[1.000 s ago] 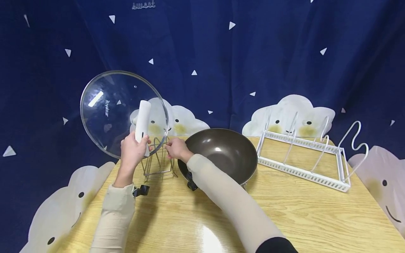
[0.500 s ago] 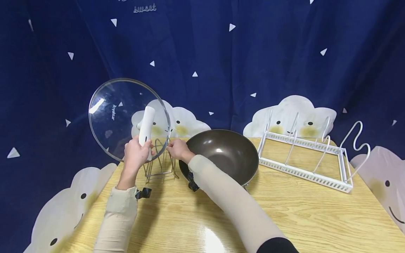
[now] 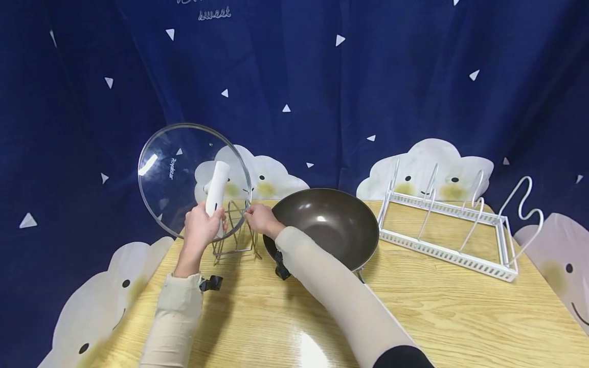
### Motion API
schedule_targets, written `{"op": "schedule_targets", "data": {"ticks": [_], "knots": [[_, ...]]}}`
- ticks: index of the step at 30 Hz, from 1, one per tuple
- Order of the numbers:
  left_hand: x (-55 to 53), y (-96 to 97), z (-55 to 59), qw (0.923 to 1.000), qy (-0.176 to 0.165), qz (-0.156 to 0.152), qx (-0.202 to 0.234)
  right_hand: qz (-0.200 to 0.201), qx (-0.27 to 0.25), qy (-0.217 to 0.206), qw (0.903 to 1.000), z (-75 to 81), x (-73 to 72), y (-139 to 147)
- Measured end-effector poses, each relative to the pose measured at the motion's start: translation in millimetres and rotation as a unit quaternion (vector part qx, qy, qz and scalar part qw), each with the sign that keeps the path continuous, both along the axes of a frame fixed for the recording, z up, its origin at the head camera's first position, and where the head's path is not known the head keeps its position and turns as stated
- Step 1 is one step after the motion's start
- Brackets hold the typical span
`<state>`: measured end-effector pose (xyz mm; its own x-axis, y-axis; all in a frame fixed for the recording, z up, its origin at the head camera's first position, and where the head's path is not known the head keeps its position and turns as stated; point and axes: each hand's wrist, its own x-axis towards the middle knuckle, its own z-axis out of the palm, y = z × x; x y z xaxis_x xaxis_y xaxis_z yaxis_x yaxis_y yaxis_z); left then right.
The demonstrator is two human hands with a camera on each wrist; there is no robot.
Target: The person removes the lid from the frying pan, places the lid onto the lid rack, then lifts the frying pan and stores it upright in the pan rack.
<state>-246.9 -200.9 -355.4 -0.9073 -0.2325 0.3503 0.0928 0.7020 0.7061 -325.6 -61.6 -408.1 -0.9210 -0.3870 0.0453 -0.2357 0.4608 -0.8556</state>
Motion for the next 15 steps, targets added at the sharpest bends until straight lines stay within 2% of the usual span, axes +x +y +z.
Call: {"op": "schedule_targets", "data": {"ticks": [6, 9, 15], "knots": [[-0.9, -0.9, -3.6, 0.9996, -0.028, -0.003, 0.003, 0.017, 0.000, 0.001, 0.9999, -0.6, -1.1, -1.1], [-1.1, -0.9, -6.6, 0.9995, -0.030, 0.001, -0.006, 0.021, -0.011, -0.007, 0.9997, -0.5, 0.0, -1.7], [-2.4, -1.7, -11.4, 0.9992, -0.040, -0.007, -0.006, 0.019, 0.005, 0.009, 0.9998, -0.9, 1.1, -1.5]]}}
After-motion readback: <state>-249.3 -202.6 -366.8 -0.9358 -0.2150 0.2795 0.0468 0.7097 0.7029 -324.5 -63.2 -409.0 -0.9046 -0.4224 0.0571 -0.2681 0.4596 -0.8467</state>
